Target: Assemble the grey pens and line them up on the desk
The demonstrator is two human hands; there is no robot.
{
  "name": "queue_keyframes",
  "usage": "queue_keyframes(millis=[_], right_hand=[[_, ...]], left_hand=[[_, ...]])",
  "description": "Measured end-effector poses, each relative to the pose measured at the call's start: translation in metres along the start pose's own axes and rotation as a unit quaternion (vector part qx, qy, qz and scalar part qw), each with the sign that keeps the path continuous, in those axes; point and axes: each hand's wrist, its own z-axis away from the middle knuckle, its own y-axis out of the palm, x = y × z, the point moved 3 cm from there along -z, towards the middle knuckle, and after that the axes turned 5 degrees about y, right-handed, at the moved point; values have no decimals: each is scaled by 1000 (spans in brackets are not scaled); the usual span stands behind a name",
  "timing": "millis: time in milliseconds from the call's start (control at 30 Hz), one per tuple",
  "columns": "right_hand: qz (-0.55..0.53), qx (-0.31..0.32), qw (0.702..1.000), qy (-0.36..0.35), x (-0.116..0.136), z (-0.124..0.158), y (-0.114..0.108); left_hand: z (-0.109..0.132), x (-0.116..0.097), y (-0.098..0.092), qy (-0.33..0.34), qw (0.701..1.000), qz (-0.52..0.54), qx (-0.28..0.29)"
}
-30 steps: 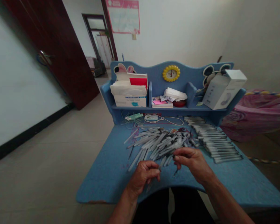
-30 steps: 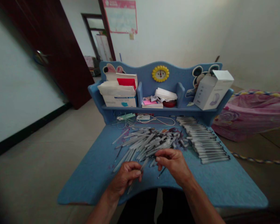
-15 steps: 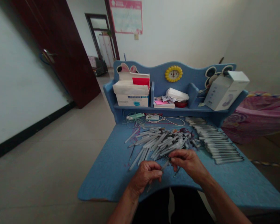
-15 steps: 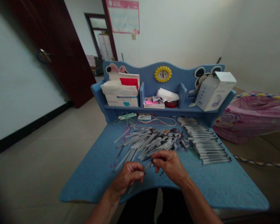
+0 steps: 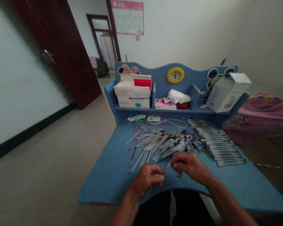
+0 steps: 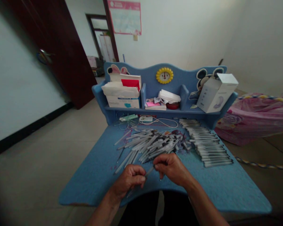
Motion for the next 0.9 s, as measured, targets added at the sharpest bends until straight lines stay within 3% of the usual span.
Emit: queue_keyframes(millis=[300,900], right_hand=[[-64,20,997,32,-11,0,0],[73,75,993,44,-12,1,-7]], left_hand=[[1,2,0,8,1000,-5,28],[-1,5,2,-14,999,35,20]])
